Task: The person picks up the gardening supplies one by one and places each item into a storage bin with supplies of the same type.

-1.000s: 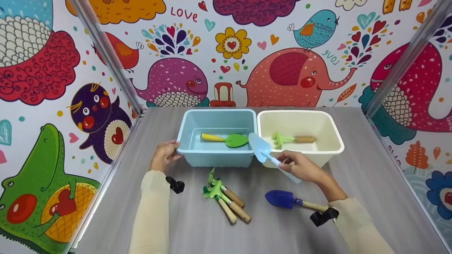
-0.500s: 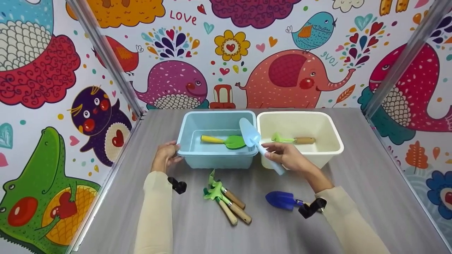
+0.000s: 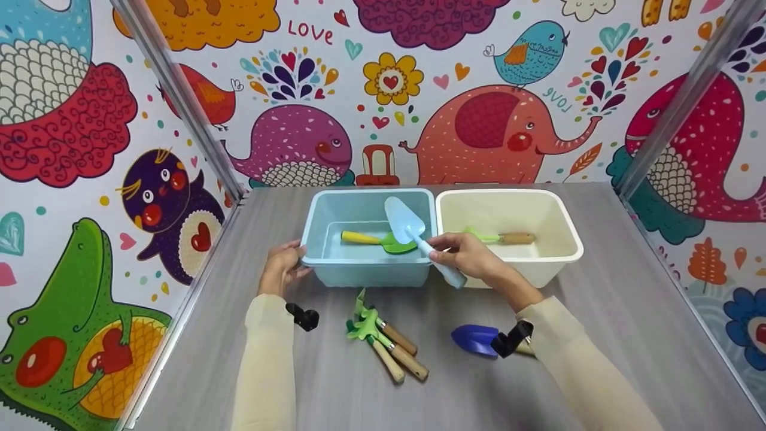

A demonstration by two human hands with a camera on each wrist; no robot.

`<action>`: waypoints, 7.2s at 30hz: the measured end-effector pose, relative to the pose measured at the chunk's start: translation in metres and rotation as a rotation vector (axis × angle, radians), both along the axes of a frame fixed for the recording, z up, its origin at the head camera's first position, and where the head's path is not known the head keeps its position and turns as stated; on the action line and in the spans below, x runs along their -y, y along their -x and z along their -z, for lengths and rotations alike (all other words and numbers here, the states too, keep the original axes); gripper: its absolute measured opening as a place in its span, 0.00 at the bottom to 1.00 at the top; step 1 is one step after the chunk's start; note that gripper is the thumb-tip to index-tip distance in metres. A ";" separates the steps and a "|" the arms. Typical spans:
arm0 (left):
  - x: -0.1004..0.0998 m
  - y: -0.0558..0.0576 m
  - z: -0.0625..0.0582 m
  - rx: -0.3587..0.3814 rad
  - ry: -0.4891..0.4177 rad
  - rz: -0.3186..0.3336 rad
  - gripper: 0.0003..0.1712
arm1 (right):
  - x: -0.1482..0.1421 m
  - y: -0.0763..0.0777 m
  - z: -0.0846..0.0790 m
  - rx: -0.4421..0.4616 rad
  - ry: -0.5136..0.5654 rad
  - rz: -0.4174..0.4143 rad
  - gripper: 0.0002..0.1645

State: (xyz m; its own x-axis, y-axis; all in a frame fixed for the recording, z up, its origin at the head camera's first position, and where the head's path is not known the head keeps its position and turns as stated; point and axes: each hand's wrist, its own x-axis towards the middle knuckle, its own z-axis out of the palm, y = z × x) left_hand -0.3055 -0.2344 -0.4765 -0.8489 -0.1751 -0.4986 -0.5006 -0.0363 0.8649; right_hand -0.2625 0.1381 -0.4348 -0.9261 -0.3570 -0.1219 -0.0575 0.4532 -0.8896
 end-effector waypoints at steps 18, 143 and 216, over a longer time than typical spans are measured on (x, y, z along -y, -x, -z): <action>0.000 0.000 0.004 -0.019 -0.040 -0.018 0.28 | 0.019 0.030 -0.009 -0.047 -0.128 -0.066 0.21; -0.001 -0.003 0.007 -0.039 -0.047 -0.021 0.28 | 0.027 0.029 0.000 -0.031 0.177 0.297 0.24; 0.000 -0.004 0.007 -0.042 -0.038 0.009 0.29 | -0.094 -0.084 0.108 -0.589 -0.290 0.271 0.21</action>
